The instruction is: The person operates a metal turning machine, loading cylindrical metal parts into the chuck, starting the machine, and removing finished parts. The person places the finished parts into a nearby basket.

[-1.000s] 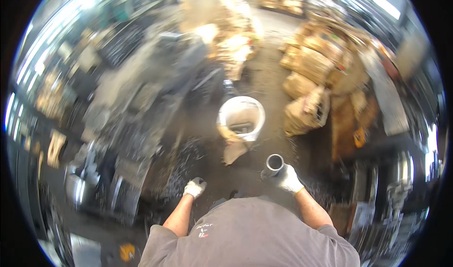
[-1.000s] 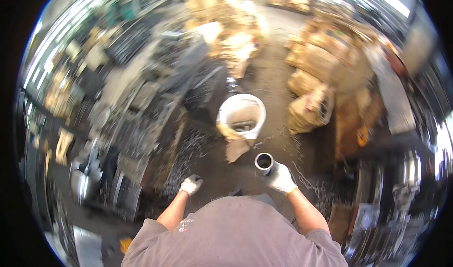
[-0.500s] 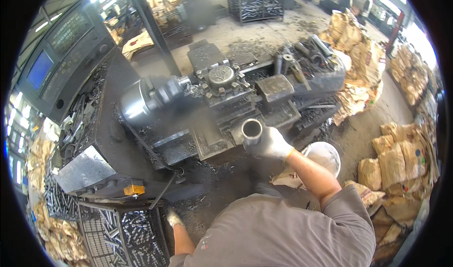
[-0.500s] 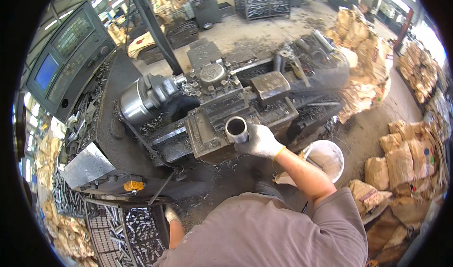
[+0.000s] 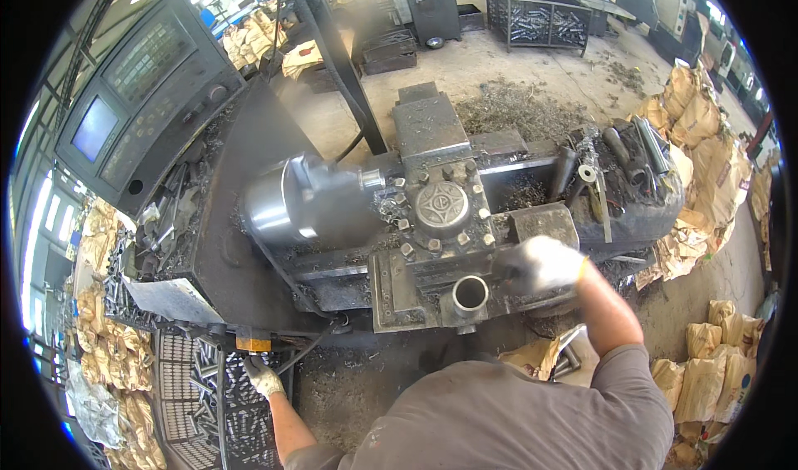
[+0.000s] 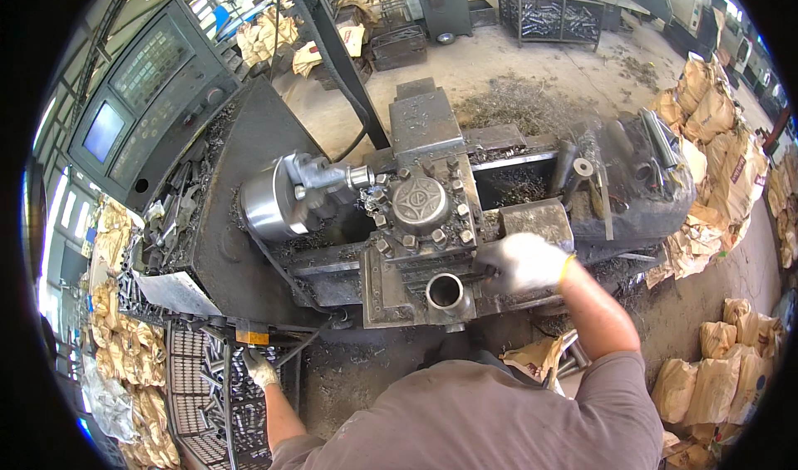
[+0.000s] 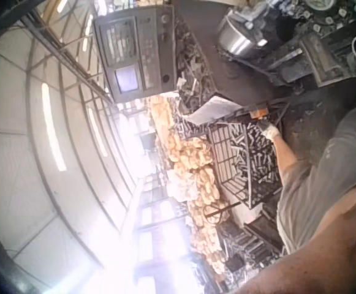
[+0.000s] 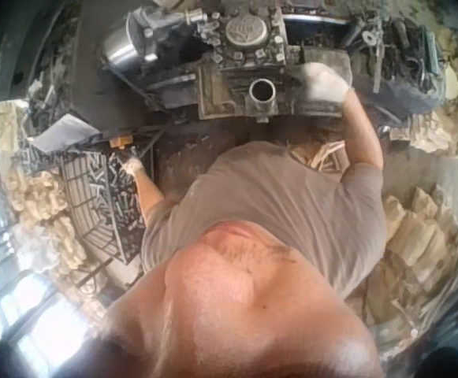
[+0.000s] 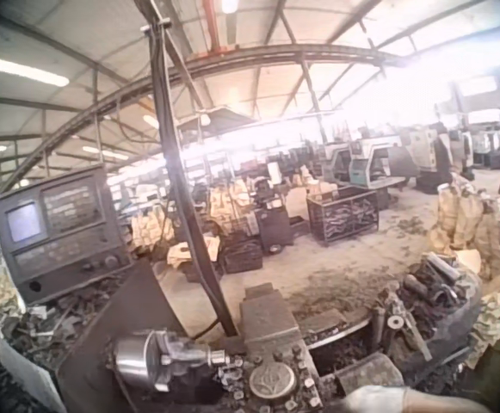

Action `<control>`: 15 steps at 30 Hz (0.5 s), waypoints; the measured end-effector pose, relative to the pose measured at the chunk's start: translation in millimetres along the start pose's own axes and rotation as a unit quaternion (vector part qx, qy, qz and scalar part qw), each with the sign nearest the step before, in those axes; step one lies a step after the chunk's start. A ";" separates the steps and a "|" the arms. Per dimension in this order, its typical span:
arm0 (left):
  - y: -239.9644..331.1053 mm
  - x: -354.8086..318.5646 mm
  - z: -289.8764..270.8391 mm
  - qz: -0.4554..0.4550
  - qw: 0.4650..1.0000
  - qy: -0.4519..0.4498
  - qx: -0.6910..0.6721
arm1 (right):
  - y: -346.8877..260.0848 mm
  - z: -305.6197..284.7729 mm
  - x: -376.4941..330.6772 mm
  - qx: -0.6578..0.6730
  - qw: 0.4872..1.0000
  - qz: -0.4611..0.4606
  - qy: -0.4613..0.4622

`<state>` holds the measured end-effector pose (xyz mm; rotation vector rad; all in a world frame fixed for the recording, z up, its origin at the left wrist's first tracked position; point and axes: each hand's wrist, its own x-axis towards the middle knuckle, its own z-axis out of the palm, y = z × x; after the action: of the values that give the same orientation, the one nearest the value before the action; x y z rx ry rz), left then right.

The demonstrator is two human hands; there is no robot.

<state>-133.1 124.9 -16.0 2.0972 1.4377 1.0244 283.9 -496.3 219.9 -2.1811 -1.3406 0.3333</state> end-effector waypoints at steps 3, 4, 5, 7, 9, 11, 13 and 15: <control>-56.7 26.9 -19.4 -0.220 0.917 -0.110 -0.315 | -35.7 -58.0 43.3 0.088 0.994 -0.038 0.047; -67.8 33.2 -21.6 -0.326 0.808 -0.173 -0.460 | -44.7 -68.1 63.0 0.122 0.989 -0.047 0.066; 45.9 1.9 19.8 -0.368 0.826 -0.160 -0.396 | -53.3 -74.9 79.5 0.057 0.993 -0.045 0.094; -6.1 -21.0 15.3 -0.294 0.831 -0.130 -0.455 | -64.2 -70.5 152.7 -0.055 0.990 -0.102 0.079; 45.7 -58.4 49.1 -0.178 0.944 -0.071 -0.268 | -82.0 -59.6 228.4 -0.234 0.969 -0.036 -0.076; 157.7 -68.2 78.2 -0.046 0.976 -0.136 -0.164 | -77.0 -46.5 294.4 -0.314 0.904 0.067 -0.283; 279.8 -53.9 76.1 0.183 0.963 -0.143 -0.136 | -14.8 -1.4 321.0 -0.300 0.885 0.023 -0.356; 340.1 -19.0 86.8 0.401 0.910 -0.069 -0.082 | 2.6 5.9 337.4 -0.249 0.892 0.028 -0.376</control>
<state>141.1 -19.2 150.2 2.6055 0.3586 1.1709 442.0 -198.8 238.6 -2.6429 -1.9354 1.0398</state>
